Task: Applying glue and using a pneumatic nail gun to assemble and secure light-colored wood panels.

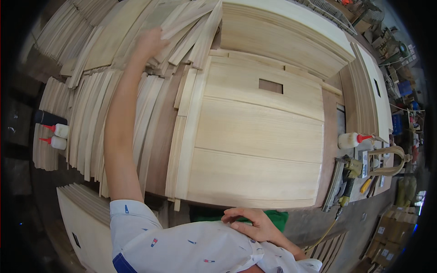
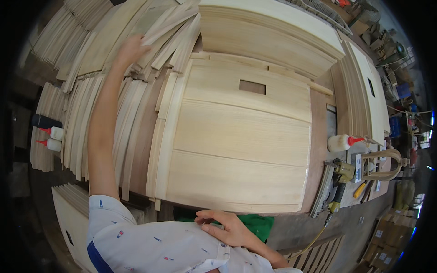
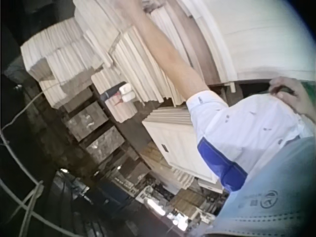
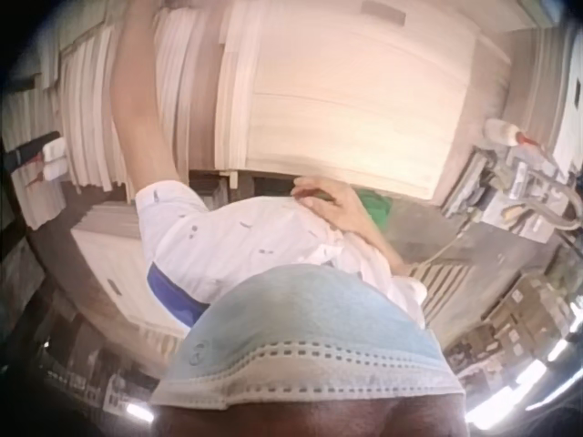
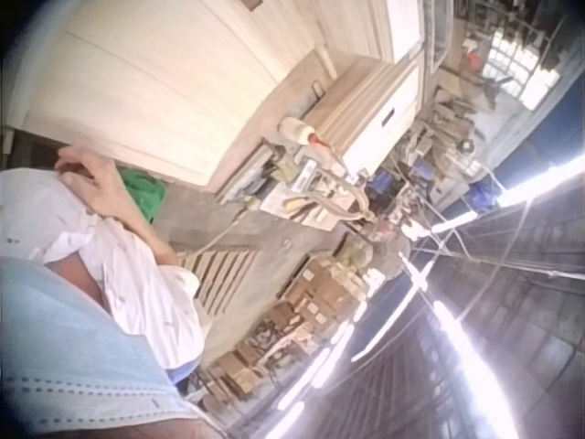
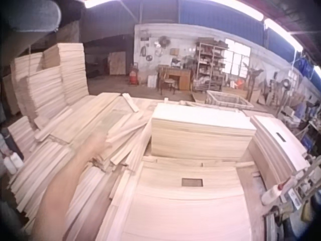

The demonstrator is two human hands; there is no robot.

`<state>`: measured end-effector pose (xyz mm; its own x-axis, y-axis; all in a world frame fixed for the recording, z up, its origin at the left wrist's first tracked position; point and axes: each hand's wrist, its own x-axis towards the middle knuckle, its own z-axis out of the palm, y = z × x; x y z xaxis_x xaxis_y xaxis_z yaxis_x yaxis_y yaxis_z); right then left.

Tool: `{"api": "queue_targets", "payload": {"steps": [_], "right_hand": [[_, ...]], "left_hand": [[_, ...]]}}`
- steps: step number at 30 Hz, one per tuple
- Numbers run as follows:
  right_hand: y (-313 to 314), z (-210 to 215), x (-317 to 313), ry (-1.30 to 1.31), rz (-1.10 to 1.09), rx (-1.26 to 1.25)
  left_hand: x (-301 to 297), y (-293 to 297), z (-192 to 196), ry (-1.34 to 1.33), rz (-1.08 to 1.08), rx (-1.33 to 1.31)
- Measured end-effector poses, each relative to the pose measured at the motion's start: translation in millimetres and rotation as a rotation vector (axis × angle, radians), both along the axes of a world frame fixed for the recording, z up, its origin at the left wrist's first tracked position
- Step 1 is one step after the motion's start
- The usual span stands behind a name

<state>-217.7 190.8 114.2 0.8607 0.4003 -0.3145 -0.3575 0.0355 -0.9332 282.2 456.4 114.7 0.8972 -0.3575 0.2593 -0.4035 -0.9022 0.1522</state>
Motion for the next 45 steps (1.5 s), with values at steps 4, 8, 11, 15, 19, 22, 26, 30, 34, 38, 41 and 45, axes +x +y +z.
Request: {"api": "queue_targets", "payload": {"steps": [4, 8, 11, 15, 19, 22, 26, 30, 34, 38, 41, 45], "right_hand": [[2.2, -4.9, -5.2, -0.06, 0.019, 0.019], [1.2, -3.9, -17.5, -0.113, 0.041, 0.0], [-3.8, -10.1, -32.6, -0.126, 0.029, 0.011], [-7.3, -13.4, -50.0, -0.156, 0.019, 0.012], [-10.3, -12.8, -71.9, -0.204, 0.019, 0.025], [-12.8, -18.5, -87.1, -0.209, 0.013, 0.031], [-15.5, -19.7, -102.4, -0.223, 0.015, -0.002], [-18.0, -19.8, -110.8, -0.253, -0.013, -0.003], [-16.6, -14.7, -109.9, -0.241, -0.013, 0.01], [-18.1, -4.1, -106.8, -0.224, -0.031, -0.033], [-22.6, -9.0, -99.5, -0.252, -0.072, -0.041], [-23.1, 5.4, -79.9, -0.237, -0.119, -0.113]], "left_hand": [[-53.2, -32.3, 1.2, 0.016, 0.111, -0.065], [-81.4, -20.2, -11.1, -0.044, 0.261, -0.19], [-116.7, -18.0, -9.4, 0.082, 0.221, -0.435], [-188.2, -50.6, 4.6, 0.31, 0.27, -0.671], [-221.9, -42.5, 5.2, 0.191, 0.15, -0.4], [-234.2, -40.8, 12.5, 0.018, 0.002, -0.257], [-247.9, -57.5, 34.1, -0.096, -0.02, -0.037], [-264.4, -52.2, 54.9, -0.107, 0.112, 0.076], [-277.7, -36.9, 58.9, -0.16, 0.072, 0.053], [-335.8, -40.0, 61.4, 0.005, 0.211, -0.428], [-376.8, -33.4, 42.8, 0.145, 0.351, -0.734], [-422.9, -26.0, 14.9, 0.232, 0.37, -0.95]]}}
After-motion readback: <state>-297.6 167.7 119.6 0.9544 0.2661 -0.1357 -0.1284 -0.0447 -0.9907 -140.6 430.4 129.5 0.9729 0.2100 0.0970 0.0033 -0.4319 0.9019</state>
